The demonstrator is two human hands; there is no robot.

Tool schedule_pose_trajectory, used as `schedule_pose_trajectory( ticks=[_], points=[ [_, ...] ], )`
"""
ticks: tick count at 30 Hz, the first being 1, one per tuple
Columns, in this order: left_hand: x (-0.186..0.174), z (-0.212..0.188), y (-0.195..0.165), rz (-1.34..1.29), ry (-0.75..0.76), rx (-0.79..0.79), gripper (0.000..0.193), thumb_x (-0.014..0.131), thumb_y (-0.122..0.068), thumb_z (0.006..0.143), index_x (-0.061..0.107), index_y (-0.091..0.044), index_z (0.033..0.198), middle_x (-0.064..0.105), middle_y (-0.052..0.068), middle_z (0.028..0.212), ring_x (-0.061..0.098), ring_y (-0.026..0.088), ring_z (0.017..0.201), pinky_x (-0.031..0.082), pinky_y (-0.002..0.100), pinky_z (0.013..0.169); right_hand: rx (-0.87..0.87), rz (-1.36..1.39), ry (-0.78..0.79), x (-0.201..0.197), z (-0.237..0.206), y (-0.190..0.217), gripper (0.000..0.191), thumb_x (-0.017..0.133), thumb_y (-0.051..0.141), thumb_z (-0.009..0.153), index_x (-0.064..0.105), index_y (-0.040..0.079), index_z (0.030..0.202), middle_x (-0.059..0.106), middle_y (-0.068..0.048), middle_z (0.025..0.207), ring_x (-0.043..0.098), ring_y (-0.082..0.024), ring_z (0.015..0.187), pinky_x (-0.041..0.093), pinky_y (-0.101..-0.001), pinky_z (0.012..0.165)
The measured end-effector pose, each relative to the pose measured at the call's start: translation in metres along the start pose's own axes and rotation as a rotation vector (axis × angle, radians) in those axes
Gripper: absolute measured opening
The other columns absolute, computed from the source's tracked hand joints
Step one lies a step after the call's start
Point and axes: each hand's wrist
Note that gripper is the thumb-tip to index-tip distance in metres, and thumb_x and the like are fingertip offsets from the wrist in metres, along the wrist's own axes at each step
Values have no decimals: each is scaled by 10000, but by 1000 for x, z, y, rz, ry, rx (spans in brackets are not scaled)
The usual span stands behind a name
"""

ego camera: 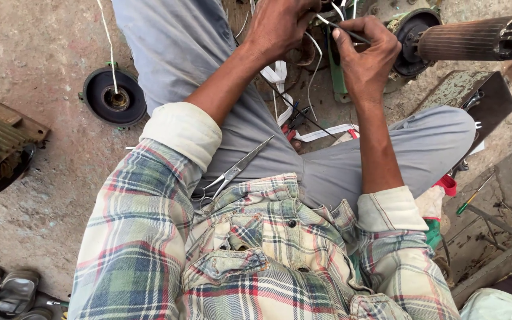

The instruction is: The person sits on the ground and repairs an electric motor stator by hand. They use pliers to strip and cut wires, then wrap and secure the copper windings with white tape.

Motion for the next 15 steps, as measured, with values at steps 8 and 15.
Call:
schedule_pose_trajectory(
  ticks=[8,15],
  points=[
    [-5,1,-6,2,4,0,142,756,-127,923,753,-94,1061,764,114,919,731,310,805,558,440,723,169,-242,210,9,15,-8,299,683,298,1130,731,95,916,732,-52,794,720,-133,736,547,-309,680],
    [-13,0,5,-81,-55,37,253,722,-84,889,748,-92,1141,751,159,964,731,351,844,572,448,752,-248,-477,58,11,8,7,114,752,172,980,713,80,1035,720,-94,961,688,-225,847,517,-419,746]
  ],
)
Point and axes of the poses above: each hand's wrist, its own z-axis towards the middle knuckle, its own x-axis out of the palm, y = z × x
